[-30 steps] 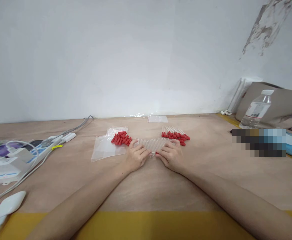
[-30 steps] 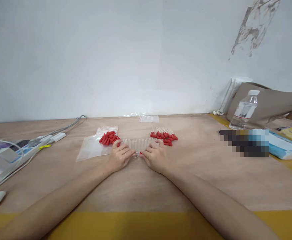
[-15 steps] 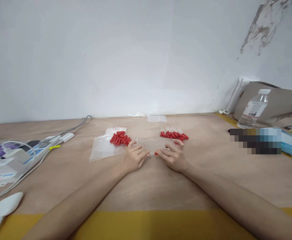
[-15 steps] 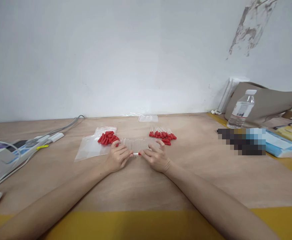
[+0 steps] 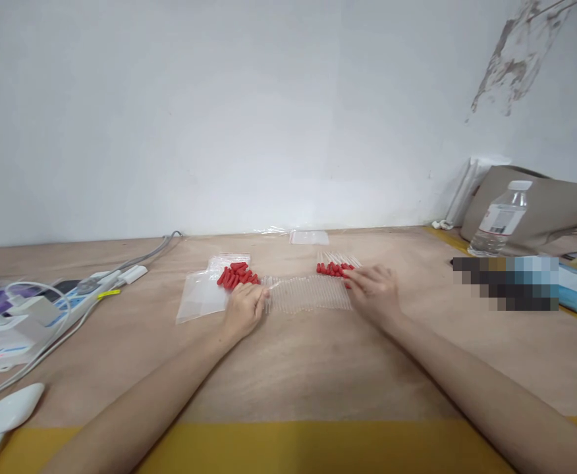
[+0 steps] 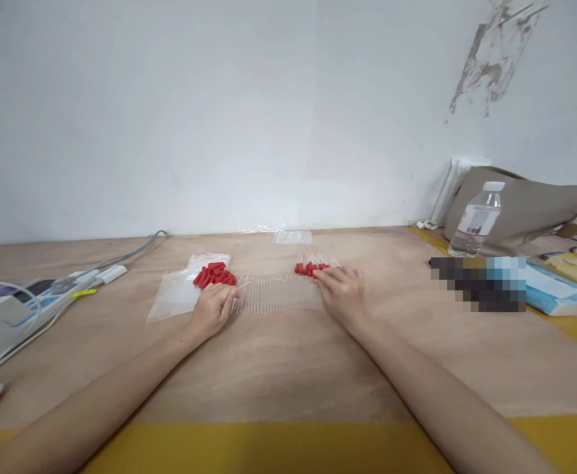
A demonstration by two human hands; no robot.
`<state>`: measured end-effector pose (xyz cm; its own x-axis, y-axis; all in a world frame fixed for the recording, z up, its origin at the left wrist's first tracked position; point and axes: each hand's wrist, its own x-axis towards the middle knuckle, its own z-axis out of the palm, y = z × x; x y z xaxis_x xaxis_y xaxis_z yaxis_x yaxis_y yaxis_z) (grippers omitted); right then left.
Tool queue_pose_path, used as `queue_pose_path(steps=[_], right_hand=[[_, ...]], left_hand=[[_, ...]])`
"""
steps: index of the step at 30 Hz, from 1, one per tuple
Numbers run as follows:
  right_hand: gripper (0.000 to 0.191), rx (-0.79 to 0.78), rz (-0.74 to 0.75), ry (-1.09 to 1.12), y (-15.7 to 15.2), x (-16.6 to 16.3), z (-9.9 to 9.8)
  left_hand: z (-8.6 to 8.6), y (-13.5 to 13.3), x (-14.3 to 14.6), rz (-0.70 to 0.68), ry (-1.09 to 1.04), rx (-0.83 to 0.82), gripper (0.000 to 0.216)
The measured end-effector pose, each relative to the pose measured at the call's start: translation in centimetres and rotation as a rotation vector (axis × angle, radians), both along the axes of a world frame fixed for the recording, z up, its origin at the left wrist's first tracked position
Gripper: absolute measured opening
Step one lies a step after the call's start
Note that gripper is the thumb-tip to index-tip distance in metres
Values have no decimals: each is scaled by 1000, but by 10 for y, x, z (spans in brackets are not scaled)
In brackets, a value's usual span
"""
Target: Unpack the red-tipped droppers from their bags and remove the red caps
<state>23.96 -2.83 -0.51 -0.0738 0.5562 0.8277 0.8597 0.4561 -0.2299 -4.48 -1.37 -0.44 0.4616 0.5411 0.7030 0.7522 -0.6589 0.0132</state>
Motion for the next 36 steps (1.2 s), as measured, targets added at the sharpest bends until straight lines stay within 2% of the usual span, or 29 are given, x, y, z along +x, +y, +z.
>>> queue_pose_path(steps=[3,7,9,11,15,17,24,29,36], right_hand=[[27,-134,-3,270,16,24,7],[31,-421,-127,371,33,58,9],[36,-512,-178,433,37,72,7],[32,-588,-139,431,37,82,6],[19,-734,62,301,30,85,12],[19,-733,91,270,26,80,15],[16,-521,260,91,19,47,9],[11,-527,284,-11,18,44,5],[16,-598,311,16,17,51,8]], left_hand=[[-1,9,-4,62,-70,-70,26],[-4,16,2,63,-74,-71,32],[-5,17,5,55,-80,-58,35],[-5,18,7,53,-95,-53,32],[-4,18,9,31,-108,-80,18],[-4,17,11,13,-100,-81,15],[-8,15,12,-46,-61,-79,16],[-7,12,13,-59,-40,-88,22],[2,3,10,-35,37,-102,30]])
